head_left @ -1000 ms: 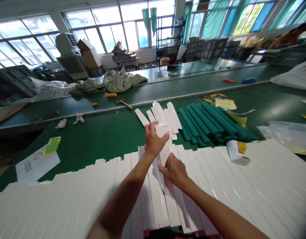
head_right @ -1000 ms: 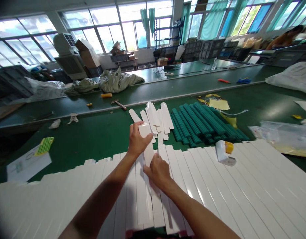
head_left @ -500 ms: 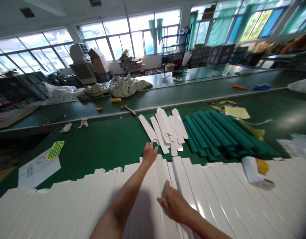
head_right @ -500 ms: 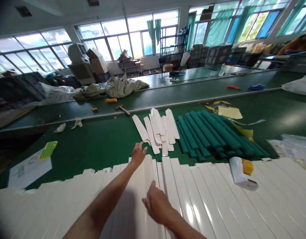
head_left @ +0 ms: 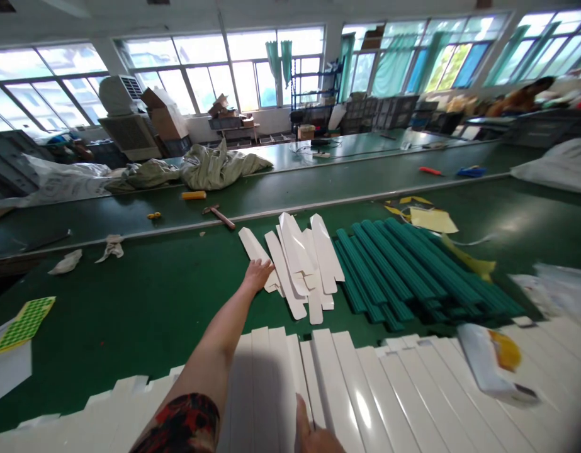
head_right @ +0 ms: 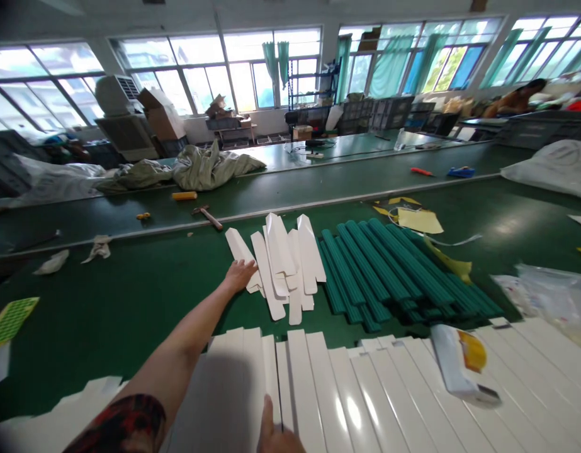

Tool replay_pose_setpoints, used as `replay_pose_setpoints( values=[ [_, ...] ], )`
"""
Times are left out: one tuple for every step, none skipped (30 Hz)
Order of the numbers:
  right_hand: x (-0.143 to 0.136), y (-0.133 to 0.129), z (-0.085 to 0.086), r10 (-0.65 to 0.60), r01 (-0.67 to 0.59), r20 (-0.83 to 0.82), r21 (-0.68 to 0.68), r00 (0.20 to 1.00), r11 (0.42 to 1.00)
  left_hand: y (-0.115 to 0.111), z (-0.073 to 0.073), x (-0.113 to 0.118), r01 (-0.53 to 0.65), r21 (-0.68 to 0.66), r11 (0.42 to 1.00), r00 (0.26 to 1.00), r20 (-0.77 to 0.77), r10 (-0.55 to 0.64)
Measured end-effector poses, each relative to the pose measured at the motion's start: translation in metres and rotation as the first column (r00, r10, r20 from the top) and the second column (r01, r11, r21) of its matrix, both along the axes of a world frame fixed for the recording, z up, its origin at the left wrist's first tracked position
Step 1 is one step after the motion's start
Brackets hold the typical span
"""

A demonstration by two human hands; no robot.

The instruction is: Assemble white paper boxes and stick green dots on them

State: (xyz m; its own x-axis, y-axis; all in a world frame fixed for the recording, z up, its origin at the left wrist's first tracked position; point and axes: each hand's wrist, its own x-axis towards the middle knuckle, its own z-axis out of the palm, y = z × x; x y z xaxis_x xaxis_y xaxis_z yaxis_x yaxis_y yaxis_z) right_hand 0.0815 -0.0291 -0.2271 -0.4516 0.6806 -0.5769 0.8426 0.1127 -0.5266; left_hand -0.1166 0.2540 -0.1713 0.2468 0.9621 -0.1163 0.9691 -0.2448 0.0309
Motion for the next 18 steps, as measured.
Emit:
replay_pose_setpoints(
  values=[
    [0.0,0.0,0.005,-0.008,0.007,-0.013,-0.011,1.0,1.0,-0.003,0.003,0.001,0.031,0.009,0.999,0.999,-0.007,-0.031],
    [0.0,0.0,0.014,-0.016,0.015,-0.023,-0.026,1.0,1.0,-0.008,0.008,0.003,0.062,0.019,0.998,0.998,-0.015,-0.061],
    [0.001,-0.001,0.025,-0.021,0.02,-0.031,-0.044,0.999,0.999,-0.015,0.014,0.004,0.091,0.029,0.995,0.996,-0.022,-0.09],
    [0.001,-0.002,0.037,-0.025,0.023,-0.037,-0.055,0.999,0.998,-0.022,0.022,0.005,0.118,0.041,0.992,0.993,-0.028,-0.117],
    [0.002,-0.004,0.049,-0.03,0.027,-0.048,-0.058,0.998,0.998,-0.03,0.032,0.005,0.142,0.056,0.988,0.99,-0.034,-0.14],
    [0.004,-0.007,0.06,-0.036,0.033,-0.067,-0.053,0.997,0.998,-0.038,0.045,0.004,0.163,0.077,0.984,0.986,-0.038,-0.16],
    [0.006,-0.01,0.071,-0.046,0.042,-0.091,-0.045,0.995,0.998,-0.046,0.061,0.002,0.178,0.104,0.978,0.984,-0.04,-0.175],
    [0.009,-0.012,0.079,-0.06,0.058,-0.115,-0.023,0.992,0.998,-0.055,0.08,0.0,0.189,0.139,0.972,0.982,-0.04,-0.185],
    [0.011,-0.014,0.088,-0.079,0.081,-0.138,0.013,0.987,0.997,-0.064,0.101,-0.002,0.193,0.182,0.964,0.981,-0.034,-0.19],
    [0.013,-0.015,0.095,-0.106,0.117,-0.158,0.064,0.982,0.991,-0.075,0.125,-0.004,0.189,0.231,0.954,0.982,-0.026,-0.189],
    [0.015,-0.015,0.103,-0.142,0.167,-0.177,0.136,0.974,0.976,-0.088,0.15,-0.003,0.173,0.311,0.935,0.984,-0.005,-0.181],
    [0.016,-0.012,0.112,-0.184,0.23,-0.205,0.231,0.961,0.945,-0.104,0.174,-0.001,0.143,0.456,0.878,0.976,0.08,-0.201],
    [0.017,-0.009,0.121,-0.22,0.298,-0.25,0.333,0.943,0.895,-0.123,0.197,0.004,0.084,0.582,0.809,0.954,0.187,-0.234],
    [0.017,-0.004,0.13,-0.244,0.363,-0.309,0.425,0.919,0.829,-0.143,0.217,0.013,0.0,0.663,0.749,0.912,0.308,-0.272],
    [0.015,0.001,0.14,-0.255,0.424,-0.373,0.496,0.892,0.757,-0.165,0.232,0.024,-0.097,0.692,0.715,0.858,0.422,-0.292],
    [0.013,0.006,0.148,-0.25,0.472,-0.433,0.544,0.866,0.693,-0.187,0.242,0.038,-0.184,0.693,0.697,0.797,0.521,-0.307],
    [0.011,0.009,0.154,-0.23,0.507,-0.49,0.564,0.841,0.652,-0.206,0.247,0.053,-0.231,0.673,0.703,0.738,0.592,-0.324],
    [0.009,0.011,0.159,-0.197,0.531,-0.547,0.561,0.814,0.635,-0.224,0.247,0.068,-0.261,0.663,0.701,0.686,0.638,-0.348]
  ],
)
